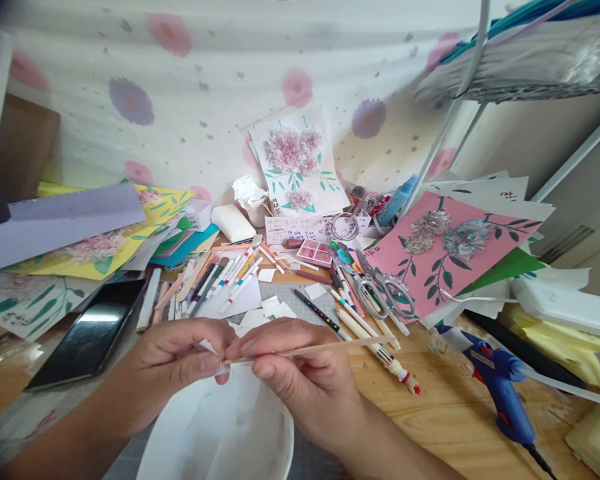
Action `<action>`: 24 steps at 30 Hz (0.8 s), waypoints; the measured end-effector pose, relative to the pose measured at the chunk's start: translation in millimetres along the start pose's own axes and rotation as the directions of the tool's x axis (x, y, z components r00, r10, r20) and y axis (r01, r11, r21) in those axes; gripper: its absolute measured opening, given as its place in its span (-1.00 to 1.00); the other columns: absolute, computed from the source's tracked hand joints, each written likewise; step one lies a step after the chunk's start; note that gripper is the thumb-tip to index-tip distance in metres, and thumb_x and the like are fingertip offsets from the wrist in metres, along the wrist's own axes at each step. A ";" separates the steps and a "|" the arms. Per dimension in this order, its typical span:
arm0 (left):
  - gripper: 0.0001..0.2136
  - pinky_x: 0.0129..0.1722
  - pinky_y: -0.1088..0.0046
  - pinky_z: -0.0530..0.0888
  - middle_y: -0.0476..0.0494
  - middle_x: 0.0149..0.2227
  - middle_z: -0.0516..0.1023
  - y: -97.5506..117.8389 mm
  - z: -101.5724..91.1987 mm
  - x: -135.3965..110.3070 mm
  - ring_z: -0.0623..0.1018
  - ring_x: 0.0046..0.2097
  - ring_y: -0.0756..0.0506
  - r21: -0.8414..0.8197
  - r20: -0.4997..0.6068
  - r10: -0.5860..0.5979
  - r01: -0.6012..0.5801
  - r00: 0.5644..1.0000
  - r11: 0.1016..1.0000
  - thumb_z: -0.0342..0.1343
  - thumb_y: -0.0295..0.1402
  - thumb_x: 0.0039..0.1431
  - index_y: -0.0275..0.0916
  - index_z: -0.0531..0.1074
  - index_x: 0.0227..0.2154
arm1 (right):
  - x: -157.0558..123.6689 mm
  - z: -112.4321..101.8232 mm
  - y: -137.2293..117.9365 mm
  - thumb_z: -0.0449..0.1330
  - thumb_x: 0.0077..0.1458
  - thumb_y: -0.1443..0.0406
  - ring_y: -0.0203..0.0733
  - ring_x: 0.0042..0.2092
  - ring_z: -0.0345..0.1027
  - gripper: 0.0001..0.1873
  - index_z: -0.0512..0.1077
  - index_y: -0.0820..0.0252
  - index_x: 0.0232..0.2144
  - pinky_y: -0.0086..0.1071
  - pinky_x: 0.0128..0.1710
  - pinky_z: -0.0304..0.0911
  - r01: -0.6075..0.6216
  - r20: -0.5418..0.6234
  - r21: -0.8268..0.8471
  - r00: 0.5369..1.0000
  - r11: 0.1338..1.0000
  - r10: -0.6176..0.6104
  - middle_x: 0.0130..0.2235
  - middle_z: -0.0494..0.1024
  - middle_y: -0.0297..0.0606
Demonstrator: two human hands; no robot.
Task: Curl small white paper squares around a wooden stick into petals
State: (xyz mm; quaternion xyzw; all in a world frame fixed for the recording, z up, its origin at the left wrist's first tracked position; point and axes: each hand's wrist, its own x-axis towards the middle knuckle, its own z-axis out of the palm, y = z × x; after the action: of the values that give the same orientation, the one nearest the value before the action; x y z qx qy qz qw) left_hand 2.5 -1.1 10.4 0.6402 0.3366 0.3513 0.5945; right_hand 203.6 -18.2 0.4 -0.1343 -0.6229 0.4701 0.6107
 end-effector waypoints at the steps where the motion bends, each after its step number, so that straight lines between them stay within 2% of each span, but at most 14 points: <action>1: -0.85 -0.30 0.51 0.32 0.01 -0.44 0.56 -0.4 0.1 0.1 0.45 -0.33 -0.05 0.000 0.002 0.000 0.000 1.000 1.000 0.20 -0.32 0.17 -0.19 0.56 -0.49 | -0.2 -0.1 0.1 0.22 0.22 0.37 -0.07 -0.10 0.56 -0.78 0.59 0.07 -0.12 -0.19 -0.07 0.45 -0.002 -0.001 -0.003 1.000 1.000 0.002 -0.17 0.70 -0.21; 11: -0.84 -0.33 0.52 0.32 0.01 -0.43 0.58 -6.3 -1.4 -0.8 0.46 -0.34 -0.03 -0.014 0.007 0.005 -0.005 1.000 1.000 0.19 -0.26 0.19 -0.17 0.54 -0.46 | -1.3 -2.2 -0.4 0.21 0.23 0.36 -0.10 -0.09 0.56 -0.78 0.58 0.05 -0.11 -0.21 -0.04 0.45 -0.012 0.006 -0.024 1.000 1.000 0.012 -0.17 0.70 -0.22; 20: -0.83 -0.36 0.51 0.30 0.02 -0.45 0.57 -4.1 -1.4 -1.8 0.44 -0.36 -0.03 0.030 0.001 -0.011 0.011 1.000 1.000 0.18 -0.25 0.18 -0.18 0.52 -0.47 | -0.2 -1.9 -1.7 0.21 0.24 0.34 -0.11 -0.12 0.57 -0.78 0.58 0.02 -0.12 -0.23 -0.10 0.48 -0.009 0.000 -0.076 1.000 0.997 0.009 -0.17 0.71 -0.24; 22: -0.84 -0.35 0.51 0.32 0.02 -0.46 0.57 -2.8 -1.0 -1.5 0.46 -0.36 -0.03 0.077 0.005 0.012 -0.013 1.000 0.997 0.16 -0.28 0.20 -0.18 0.51 -0.47 | -0.5 -2.1 -0.6 0.20 0.24 0.34 -0.11 -0.12 0.58 -0.79 0.58 0.04 -0.11 -0.23 -0.10 0.48 0.007 -0.004 -0.066 1.000 0.998 -0.008 -0.17 0.71 -0.23; 24: -0.84 -0.34 0.52 0.34 0.04 -0.47 0.56 -2.2 -0.4 -0.8 0.48 -0.38 -0.02 0.201 0.003 0.085 -0.084 0.996 0.976 0.12 -0.34 0.22 -0.18 0.51 -0.47 | -0.8 -2.6 0.6 0.21 0.24 0.33 -0.10 -0.11 0.57 -0.79 0.58 0.05 -0.11 -0.21 -0.09 0.49 0.010 -0.018 -0.055 1.000 0.998 -0.011 -0.17 0.70 -0.21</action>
State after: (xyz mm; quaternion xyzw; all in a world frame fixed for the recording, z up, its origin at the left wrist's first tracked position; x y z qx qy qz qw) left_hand 1.7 -1.4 8.3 0.7097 0.3445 0.3423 0.5104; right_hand 205.8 -17.4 -1.1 -0.1521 -0.6309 0.4484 0.6147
